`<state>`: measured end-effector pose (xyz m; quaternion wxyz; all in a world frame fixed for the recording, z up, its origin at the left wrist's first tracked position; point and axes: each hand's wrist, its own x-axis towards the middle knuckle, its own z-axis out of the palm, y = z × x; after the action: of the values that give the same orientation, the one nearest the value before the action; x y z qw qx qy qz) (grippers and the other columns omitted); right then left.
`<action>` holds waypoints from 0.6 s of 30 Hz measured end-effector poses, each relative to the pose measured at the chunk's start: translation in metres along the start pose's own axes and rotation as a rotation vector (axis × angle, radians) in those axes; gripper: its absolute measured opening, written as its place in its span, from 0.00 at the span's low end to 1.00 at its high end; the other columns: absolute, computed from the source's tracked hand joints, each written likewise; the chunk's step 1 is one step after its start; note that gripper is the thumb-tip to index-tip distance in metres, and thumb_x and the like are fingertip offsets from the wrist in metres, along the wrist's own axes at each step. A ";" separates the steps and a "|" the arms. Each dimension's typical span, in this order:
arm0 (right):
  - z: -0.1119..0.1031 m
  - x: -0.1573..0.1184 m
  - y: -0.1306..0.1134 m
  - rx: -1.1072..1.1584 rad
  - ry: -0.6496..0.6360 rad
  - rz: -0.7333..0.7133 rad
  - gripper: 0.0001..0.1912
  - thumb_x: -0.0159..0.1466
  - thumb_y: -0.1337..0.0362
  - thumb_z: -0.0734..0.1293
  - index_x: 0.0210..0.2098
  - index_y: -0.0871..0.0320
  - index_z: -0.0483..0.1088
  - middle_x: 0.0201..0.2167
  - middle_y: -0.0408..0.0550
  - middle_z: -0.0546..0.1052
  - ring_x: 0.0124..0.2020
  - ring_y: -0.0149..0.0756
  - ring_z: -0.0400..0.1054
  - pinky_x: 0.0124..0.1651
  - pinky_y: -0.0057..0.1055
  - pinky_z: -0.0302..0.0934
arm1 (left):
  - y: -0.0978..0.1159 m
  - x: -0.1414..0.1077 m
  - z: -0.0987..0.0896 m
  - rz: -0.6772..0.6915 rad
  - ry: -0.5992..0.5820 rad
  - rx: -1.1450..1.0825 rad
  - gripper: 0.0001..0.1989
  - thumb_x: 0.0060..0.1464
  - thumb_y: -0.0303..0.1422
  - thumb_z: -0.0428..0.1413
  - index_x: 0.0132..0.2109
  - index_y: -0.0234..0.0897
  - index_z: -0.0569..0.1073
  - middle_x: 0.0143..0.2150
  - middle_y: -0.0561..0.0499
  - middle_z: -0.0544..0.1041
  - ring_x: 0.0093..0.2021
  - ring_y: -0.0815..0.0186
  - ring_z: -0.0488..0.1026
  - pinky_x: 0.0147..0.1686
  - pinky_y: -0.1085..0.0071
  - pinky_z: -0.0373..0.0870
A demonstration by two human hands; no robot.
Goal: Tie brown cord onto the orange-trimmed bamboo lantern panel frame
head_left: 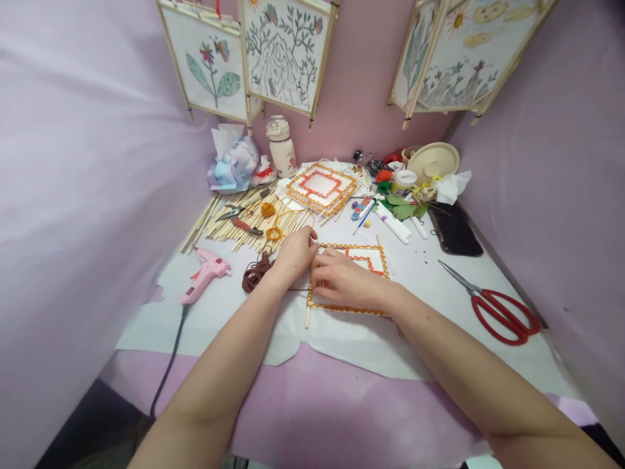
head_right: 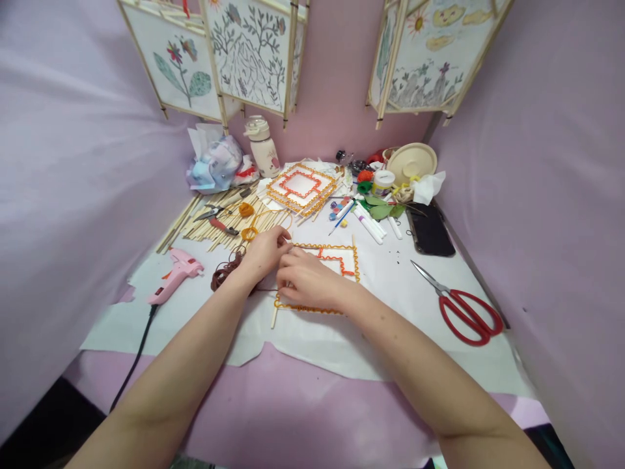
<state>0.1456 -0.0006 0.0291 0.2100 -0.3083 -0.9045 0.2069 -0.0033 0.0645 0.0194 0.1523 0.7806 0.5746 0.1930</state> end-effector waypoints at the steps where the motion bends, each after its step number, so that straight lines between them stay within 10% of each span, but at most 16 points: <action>1: -0.006 -0.001 0.000 0.106 -0.003 0.009 0.05 0.61 0.70 0.64 0.31 0.59 0.72 0.33 0.47 0.73 0.39 0.35 0.62 0.46 0.34 0.57 | 0.000 0.000 -0.001 0.008 -0.006 -0.003 0.08 0.51 0.27 0.54 0.40 0.36 0.73 0.32 0.50 0.77 0.33 0.64 0.72 0.36 0.70 0.65; 8: -0.044 -0.015 0.007 0.700 -0.098 0.240 0.06 0.62 0.62 0.65 0.35 0.59 0.71 0.33 0.44 0.75 0.35 0.31 0.68 0.41 0.29 0.62 | 0.003 -0.003 -0.005 0.071 -0.068 -0.029 0.07 0.51 0.28 0.54 0.38 0.36 0.74 0.35 0.49 0.78 0.35 0.64 0.72 0.34 0.71 0.66; 18: -0.034 -0.013 -0.001 0.608 -0.428 0.198 0.05 0.60 0.66 0.66 0.35 0.60 0.73 0.34 0.44 0.77 0.34 0.29 0.69 0.38 0.25 0.62 | -0.004 -0.001 -0.011 0.102 -0.081 0.006 0.08 0.52 0.27 0.52 0.38 0.37 0.76 0.37 0.48 0.79 0.38 0.63 0.74 0.40 0.70 0.67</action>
<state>0.1720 -0.0015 0.0547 0.0772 -0.2675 -0.7912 0.5446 -0.0123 0.0646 0.0274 0.1633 0.8166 0.5278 0.1670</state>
